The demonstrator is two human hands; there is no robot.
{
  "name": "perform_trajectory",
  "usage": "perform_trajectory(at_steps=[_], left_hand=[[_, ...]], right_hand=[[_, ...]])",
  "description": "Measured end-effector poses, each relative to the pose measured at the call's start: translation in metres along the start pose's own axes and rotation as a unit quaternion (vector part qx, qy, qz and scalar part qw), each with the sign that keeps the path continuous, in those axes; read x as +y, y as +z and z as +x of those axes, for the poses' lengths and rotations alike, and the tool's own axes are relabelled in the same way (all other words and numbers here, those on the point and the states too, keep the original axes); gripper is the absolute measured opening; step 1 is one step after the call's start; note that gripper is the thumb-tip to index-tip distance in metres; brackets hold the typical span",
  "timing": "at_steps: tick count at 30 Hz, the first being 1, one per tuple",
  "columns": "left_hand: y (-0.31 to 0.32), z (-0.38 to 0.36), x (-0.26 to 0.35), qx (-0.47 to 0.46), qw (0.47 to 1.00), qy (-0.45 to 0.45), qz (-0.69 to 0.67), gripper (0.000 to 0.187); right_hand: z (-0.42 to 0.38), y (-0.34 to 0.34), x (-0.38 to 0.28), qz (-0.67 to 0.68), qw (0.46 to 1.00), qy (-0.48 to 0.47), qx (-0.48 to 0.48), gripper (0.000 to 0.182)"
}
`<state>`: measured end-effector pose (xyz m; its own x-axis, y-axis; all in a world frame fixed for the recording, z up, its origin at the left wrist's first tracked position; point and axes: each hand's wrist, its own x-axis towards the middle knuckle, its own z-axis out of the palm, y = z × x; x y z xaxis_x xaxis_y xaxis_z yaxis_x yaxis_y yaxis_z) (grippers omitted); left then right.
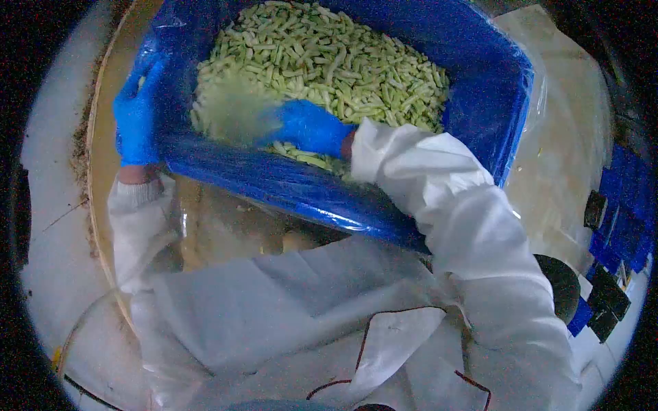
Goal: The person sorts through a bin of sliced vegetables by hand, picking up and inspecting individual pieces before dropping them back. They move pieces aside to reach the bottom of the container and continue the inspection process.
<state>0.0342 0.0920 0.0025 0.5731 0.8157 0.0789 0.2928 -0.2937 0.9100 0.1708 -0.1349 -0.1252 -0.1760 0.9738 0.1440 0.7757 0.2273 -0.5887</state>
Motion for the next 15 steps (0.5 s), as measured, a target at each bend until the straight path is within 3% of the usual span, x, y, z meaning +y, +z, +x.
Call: perform_trajectory(at_steps=[3,5,6,8,10,15], left_hand=[[0.004,-0.004,0.003,-0.002,1.000,-0.020,-0.018,0.026],[0.004,-0.006,0.005,-0.023,0.995,-0.088,-0.039,0.024],[0.004,-0.004,0.007,-0.031,0.991,-0.116,-0.052,0.023],[0.008,-0.008,0.006,-0.068,0.997,-0.026,-0.008,0.022],[0.014,-0.011,0.008,-0.123,0.984,0.115,0.064,0.023],[0.042,-0.036,0.034,-0.237,0.957,0.156,0.061,0.031]], right_hand=[[0.020,-0.007,0.032,0.048,0.999,-0.013,0.007,0.063],[0.029,-0.017,0.049,0.046,0.999,0.015,0.020,0.060],[0.033,-0.031,0.056,0.110,0.988,0.092,0.052,0.057],[0.028,-0.067,0.065,0.234,0.935,0.243,0.112,0.050],[0.015,-0.093,0.066,0.374,0.899,0.211,0.087,0.043],[-0.002,-0.135,0.003,0.446,0.873,0.198,0.007,0.043]])
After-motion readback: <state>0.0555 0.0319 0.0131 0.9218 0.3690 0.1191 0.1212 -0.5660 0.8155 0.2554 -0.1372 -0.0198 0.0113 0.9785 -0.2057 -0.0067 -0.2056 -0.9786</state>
